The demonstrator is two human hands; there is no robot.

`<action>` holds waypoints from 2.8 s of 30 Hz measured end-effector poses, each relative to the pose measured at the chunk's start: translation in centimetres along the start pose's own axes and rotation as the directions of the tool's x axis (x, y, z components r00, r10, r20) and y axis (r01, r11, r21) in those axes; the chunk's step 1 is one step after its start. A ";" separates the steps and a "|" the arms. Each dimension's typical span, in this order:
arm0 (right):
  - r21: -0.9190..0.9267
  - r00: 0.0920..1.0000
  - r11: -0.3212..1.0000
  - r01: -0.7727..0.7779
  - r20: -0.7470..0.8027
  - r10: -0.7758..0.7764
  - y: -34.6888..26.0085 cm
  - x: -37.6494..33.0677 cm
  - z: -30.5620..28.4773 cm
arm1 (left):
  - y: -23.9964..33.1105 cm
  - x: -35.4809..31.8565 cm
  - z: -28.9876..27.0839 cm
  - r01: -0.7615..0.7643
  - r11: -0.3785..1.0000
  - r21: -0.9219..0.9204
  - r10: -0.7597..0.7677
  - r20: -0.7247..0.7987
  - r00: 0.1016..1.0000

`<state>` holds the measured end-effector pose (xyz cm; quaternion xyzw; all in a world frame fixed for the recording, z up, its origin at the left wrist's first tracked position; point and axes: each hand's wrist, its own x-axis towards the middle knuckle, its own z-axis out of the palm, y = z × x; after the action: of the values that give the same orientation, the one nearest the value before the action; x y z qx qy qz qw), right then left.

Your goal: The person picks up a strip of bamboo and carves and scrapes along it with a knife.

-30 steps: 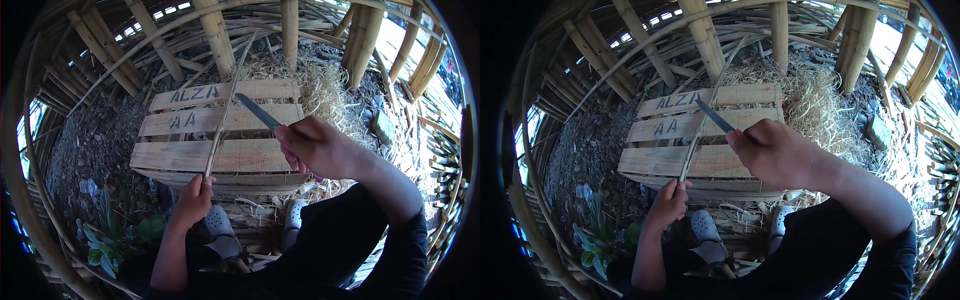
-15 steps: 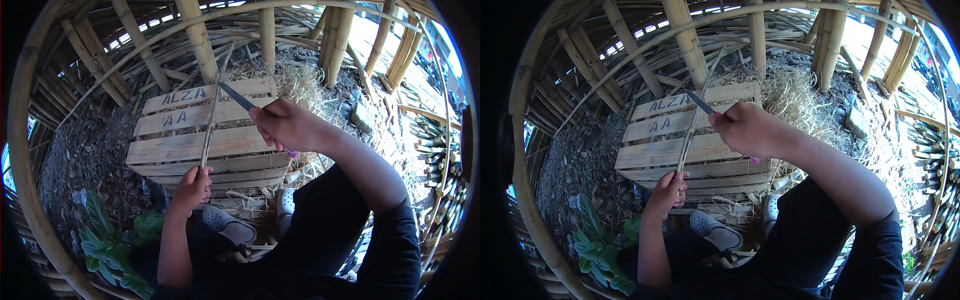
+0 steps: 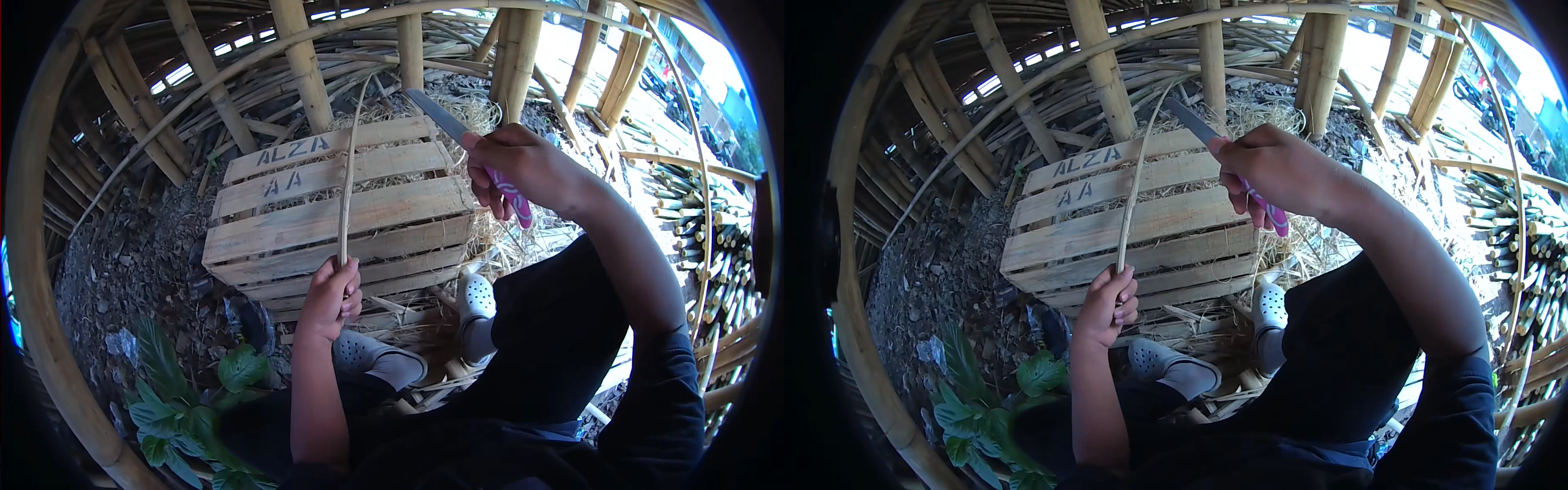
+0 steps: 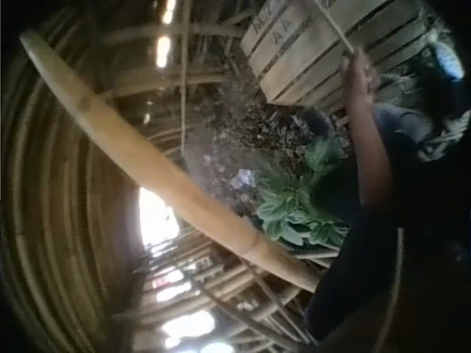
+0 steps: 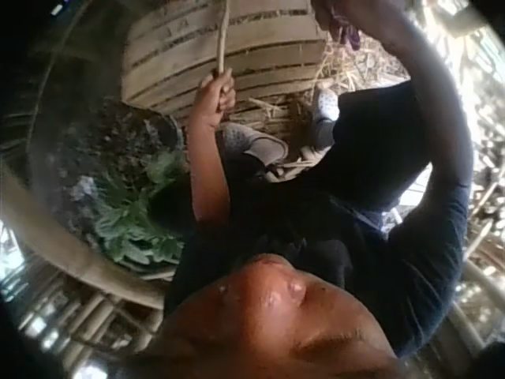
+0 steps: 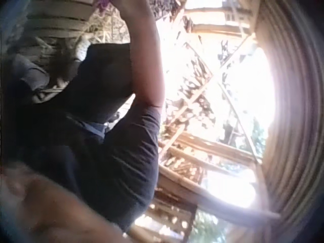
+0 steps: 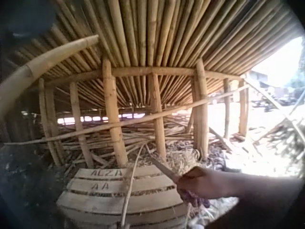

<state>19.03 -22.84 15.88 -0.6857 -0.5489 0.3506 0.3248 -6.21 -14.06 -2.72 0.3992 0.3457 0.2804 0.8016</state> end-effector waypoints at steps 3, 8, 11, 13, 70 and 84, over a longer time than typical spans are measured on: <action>-0.044 1.000 0.999 -0.007 -0.021 0.006 -1.2 -1.1 0.5 | 0.6 -0.2 -0.4 0.027 0.996 -0.088 -0.026 0.012 1.000; -0.143 0.999 0.989 0.039 -0.020 -0.043 -1.0 -2.3 -0.1 | 0.5 -0.2 -0.6 0.038 0.944 -0.328 -0.018 0.065 0.998; -0.119 0.998 0.991 0.060 -0.024 -0.064 -0.6 -2.4 -0.4 | 0.6 -0.4 -0.4 0.030 0.941 -0.336 -0.014 0.049 0.999; -0.051 0.998 0.998 0.043 -0.045 -0.045 -0.4 -2.4 -0.3 | 0.7 -0.4 -0.2 0.020 0.944 -0.330 -0.005 0.046 0.999; -0.611 0.809 0.560 0.560 0.256 -0.529 5.1 11.1 20.2 | -1.6 -4.5 -5.2 0.185 0.668 -0.721 -0.075 0.181 0.981; -0.623 0.568 0.387 0.679 0.113 -0.815 6.8 12.5 19.5 | -1.4 -3.8 -5.6 0.152 0.785 -0.600 -0.064 0.166 0.984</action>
<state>8.19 -10.70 -1.94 -0.4591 -0.8409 -0.1053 0.2665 -12.61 -15.08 -5.10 0.1170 0.2034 0.3024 0.9239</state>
